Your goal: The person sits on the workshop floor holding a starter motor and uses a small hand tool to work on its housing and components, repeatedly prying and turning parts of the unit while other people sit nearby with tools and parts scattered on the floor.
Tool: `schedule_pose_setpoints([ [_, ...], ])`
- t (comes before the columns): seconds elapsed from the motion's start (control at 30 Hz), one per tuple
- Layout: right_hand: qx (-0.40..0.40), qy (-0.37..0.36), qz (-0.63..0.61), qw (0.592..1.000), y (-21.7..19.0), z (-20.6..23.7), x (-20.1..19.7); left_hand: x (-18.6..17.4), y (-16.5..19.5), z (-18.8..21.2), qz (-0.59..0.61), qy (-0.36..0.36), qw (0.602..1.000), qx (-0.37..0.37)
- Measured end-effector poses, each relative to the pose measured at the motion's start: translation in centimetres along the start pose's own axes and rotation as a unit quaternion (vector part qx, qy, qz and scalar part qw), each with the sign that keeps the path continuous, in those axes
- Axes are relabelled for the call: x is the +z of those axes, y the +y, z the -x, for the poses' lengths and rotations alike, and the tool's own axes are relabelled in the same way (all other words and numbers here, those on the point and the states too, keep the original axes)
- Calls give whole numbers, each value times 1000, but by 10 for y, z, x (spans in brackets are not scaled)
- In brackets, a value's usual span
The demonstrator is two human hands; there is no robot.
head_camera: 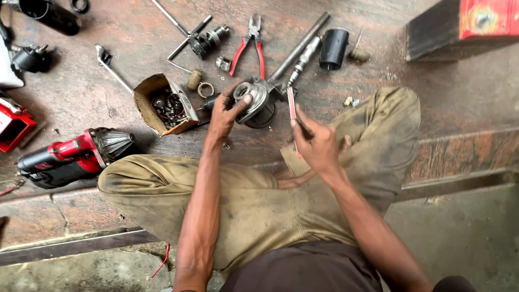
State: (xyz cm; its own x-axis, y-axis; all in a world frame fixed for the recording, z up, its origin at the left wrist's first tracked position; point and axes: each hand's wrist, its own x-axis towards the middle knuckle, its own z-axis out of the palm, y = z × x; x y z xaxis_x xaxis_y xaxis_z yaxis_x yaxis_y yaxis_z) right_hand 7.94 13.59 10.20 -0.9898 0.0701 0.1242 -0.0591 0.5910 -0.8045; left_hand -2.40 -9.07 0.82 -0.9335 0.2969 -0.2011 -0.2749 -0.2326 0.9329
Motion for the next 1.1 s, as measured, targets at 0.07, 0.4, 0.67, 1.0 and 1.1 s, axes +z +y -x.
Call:
schedule_pose_setpoints([
  [0.07, 4, 3, -31, 1000, 4, -3, 2, -5, 10, 6, -103, -29, 994, 26],
  [0.4, -49, -6, 89, 995, 33, 0, 10, -5, 3, 0, -198, -111, 972, 64],
  [0.67, -76, -40, 144, 986, 31, -14, 33, 6, 13, 6, -333, -49, 937, 92],
  [1.0, -101, -67, 252, 960, 34, -5, 45, 17, 15, 6, -428, -58, 886, 165],
  [1.1, -89, -77, 247, 962, 37, -3, 48, 16, 14, 6, -442, -59, 880, 167],
])
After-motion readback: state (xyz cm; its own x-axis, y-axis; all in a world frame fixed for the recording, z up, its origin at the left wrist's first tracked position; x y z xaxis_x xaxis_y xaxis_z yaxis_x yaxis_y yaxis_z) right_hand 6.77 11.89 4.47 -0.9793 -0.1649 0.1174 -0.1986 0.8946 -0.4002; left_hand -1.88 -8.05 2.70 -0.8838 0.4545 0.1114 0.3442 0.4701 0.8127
